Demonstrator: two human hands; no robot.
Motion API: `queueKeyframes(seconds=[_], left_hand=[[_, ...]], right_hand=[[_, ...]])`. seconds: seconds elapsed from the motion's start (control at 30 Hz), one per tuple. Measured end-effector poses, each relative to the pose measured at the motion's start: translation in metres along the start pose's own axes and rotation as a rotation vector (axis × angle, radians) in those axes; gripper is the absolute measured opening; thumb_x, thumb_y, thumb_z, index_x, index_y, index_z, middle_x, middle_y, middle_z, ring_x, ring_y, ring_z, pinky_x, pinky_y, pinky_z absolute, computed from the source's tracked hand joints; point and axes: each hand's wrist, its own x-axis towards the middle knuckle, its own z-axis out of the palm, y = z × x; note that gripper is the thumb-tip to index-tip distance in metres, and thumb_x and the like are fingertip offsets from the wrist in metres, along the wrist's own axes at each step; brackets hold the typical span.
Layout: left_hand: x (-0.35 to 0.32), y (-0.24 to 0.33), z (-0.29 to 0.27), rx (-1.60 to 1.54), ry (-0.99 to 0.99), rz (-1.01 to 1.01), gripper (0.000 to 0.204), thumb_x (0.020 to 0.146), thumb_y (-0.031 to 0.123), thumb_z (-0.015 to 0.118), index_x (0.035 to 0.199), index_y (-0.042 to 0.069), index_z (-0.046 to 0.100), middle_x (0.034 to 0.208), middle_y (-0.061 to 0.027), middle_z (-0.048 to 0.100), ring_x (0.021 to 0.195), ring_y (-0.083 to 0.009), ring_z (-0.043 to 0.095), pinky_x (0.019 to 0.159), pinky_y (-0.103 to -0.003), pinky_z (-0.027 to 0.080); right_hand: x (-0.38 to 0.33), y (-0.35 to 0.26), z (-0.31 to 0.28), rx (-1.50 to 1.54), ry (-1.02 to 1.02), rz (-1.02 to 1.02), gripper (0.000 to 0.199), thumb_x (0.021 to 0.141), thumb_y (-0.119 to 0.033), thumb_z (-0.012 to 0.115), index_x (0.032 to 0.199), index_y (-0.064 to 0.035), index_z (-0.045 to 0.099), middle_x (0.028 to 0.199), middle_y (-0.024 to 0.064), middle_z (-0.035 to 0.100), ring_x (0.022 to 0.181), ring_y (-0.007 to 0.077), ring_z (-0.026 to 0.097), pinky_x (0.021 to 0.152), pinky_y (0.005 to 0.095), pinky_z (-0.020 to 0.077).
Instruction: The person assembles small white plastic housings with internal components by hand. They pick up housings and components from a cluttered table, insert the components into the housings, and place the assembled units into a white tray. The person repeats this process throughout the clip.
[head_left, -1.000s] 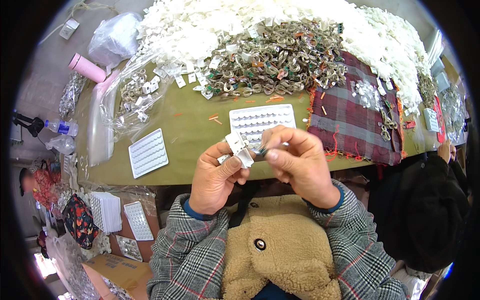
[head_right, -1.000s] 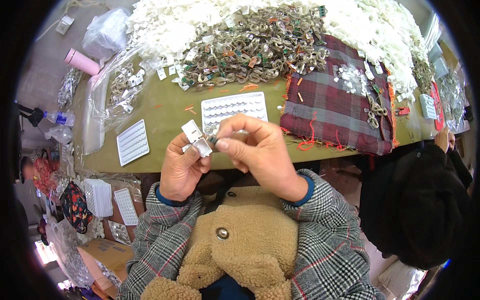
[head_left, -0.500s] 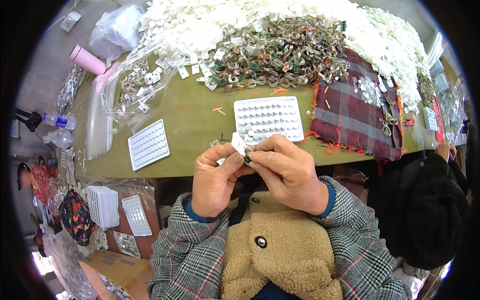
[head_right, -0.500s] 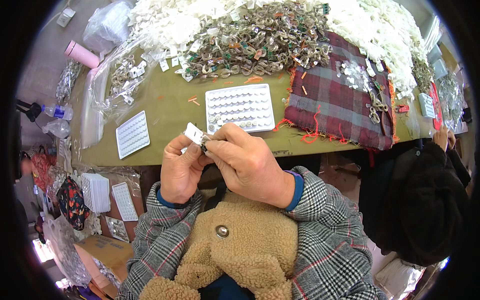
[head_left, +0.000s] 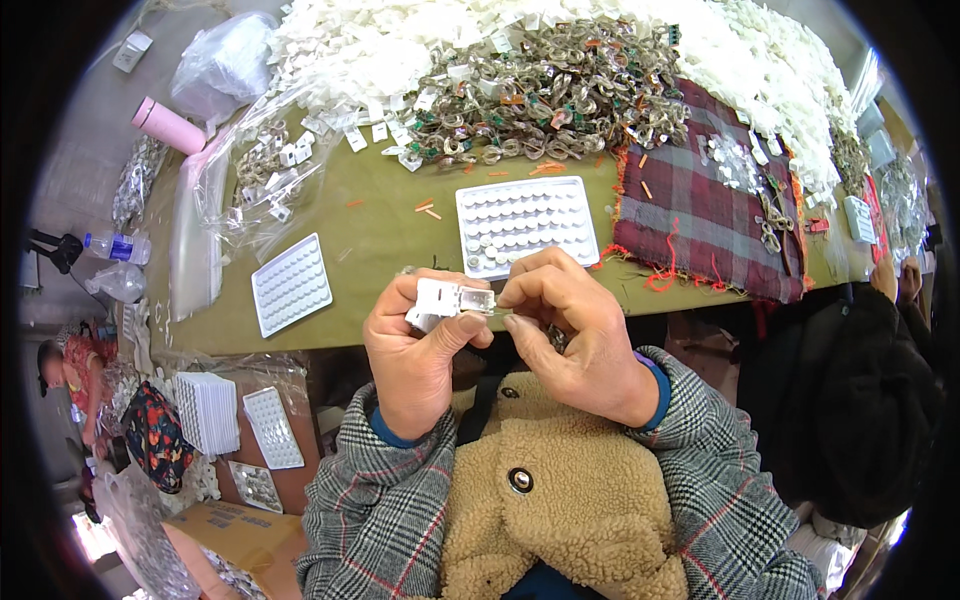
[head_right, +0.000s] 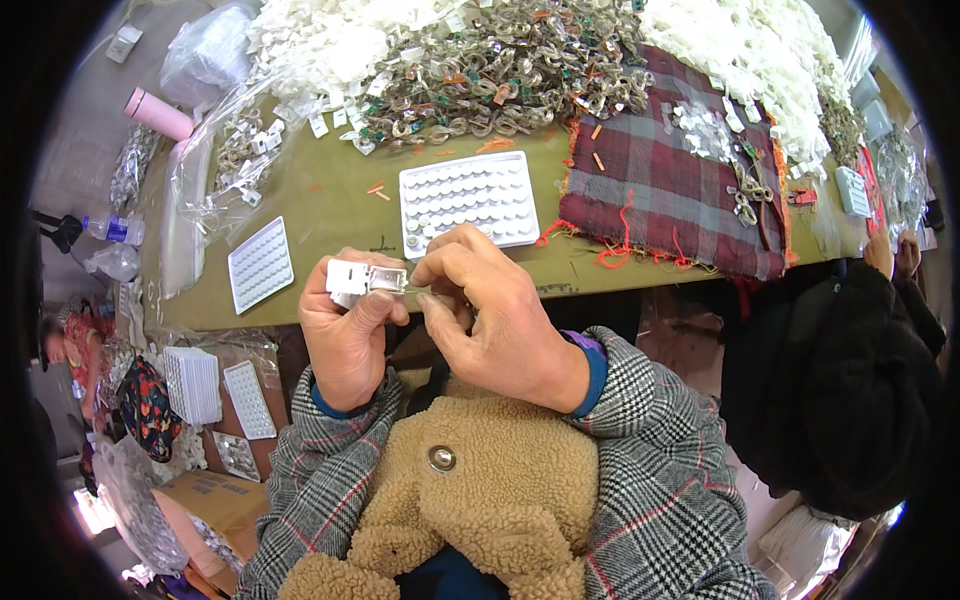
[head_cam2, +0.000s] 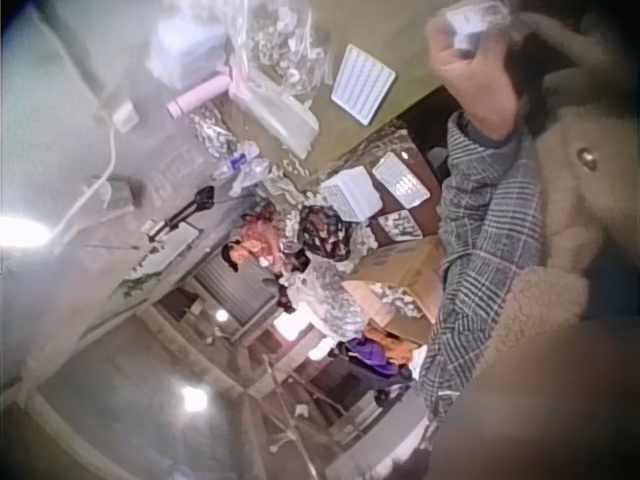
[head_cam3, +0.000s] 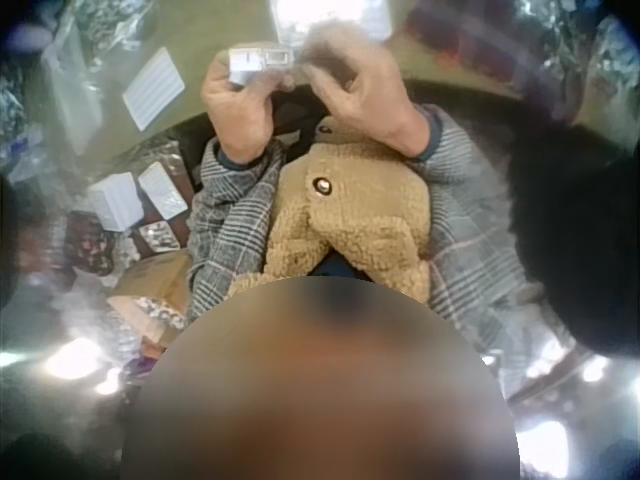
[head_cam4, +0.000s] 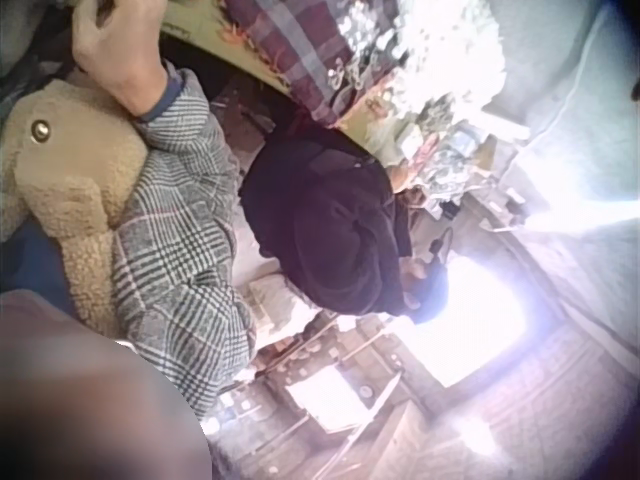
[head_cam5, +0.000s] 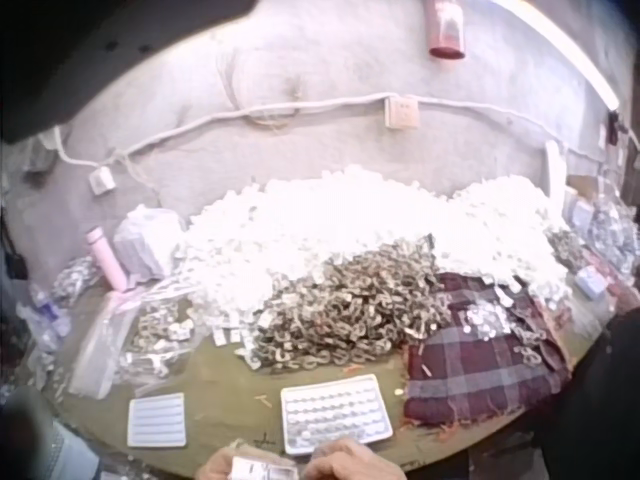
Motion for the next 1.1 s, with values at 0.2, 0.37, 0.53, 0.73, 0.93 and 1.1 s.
queueKeyframes(seconds=[0.2, 0.37, 0.53, 0.73, 0.93, 1.1], left_hand=[[-0.002, 0.000, 0.001, 0.099, -0.064, 0.078, 0.023, 0.084, 0.000, 0.076, 0.097, -0.002, 0.057, 0.104, -0.0151, 0.065, 0.075, -0.0145, 0.067, 0.065, -0.026, 0.059], [0.000, -0.003, -0.002, 0.143, -0.116, 0.164, 0.024, 0.084, 0.002, 0.076, 0.098, -0.002, 0.056, 0.104, -0.0150, 0.065, 0.078, -0.0149, 0.067, 0.066, -0.027, 0.060], [0.000, -0.008, -0.004, -0.102, -0.122, 0.028, 0.027, 0.088, 0.009, 0.074, 0.105, -0.003, 0.057, 0.103, -0.0164, 0.065, 0.076, -0.0160, 0.068, 0.064, -0.028, 0.060], [-0.004, -0.009, -0.011, -0.612, -0.098, -0.399, 0.028, 0.101, 0.018, 0.056, 0.119, -0.003, 0.053, 0.100, -0.0200, 0.068, 0.072, -0.0201, 0.069, 0.060, -0.027, 0.061], [-0.015, -0.013, -0.015, -0.397, -0.071, -0.397, 0.018, 0.099, 0.011, 0.059, 0.112, -0.002, 0.057, 0.097, -0.0166, 0.069, 0.079, -0.0221, 0.072, 0.066, -0.030, 0.064], [-0.016, -0.013, -0.014, -0.314, -0.085, -0.481, 0.015, 0.097, 0.006, 0.061, 0.109, -0.002, 0.059, 0.096, -0.0157, 0.070, 0.083, -0.0232, 0.073, 0.072, -0.031, 0.064]], right_hand=[[0.000, 0.000, -0.006, -0.156, -0.025, -0.087, 0.013, 0.078, 0.006, 0.066, 0.089, 0.0013, 0.059, 0.093, 0.0106, 0.056, 0.062, 0.0147, 0.055, 0.053, 0.0270, 0.0452], [0.003, 0.008, -0.001, -0.041, -0.004, -0.048, 0.009, 0.081, 0.006, 0.064, 0.088, 0.0012, 0.061, 0.092, 0.0035, 0.058, 0.063, 0.0035, 0.049, 0.052, 0.0192, 0.0383], [0.004, 0.006, -0.001, 0.443, -0.092, 0.347, 0.003, 0.088, 0.003, 0.062, 0.087, 0.0035, 0.059, 0.093, 0.0023, 0.060, 0.065, 0.0035, 0.050, 0.052, 0.0189, 0.0379], [0.000, -0.002, -0.004, 0.335, -0.128, 0.470, 0.003, 0.088, 0.004, 0.061, 0.091, 0.0045, 0.062, 0.095, 0.0067, 0.062, 0.084, 0.0102, 0.058, 0.069, 0.0223, 0.0456], [-0.007, 0.003, -0.002, -0.143, 0.013, -0.169, 0.015, 0.079, 0.008, 0.060, 0.093, 0.0019, 0.064, 0.097, 0.0142, 0.060, 0.082, 0.0250, 0.063, 0.074, 0.0330, 0.0515], [-0.011, 0.006, -0.003, -0.189, -0.049, -0.145, 0.018, 0.080, 0.009, 0.064, 0.096, 0.0019, 0.068, 0.095, 0.0132, 0.063, 0.081, 0.0218, 0.065, 0.071, 0.0301, 0.0520]])
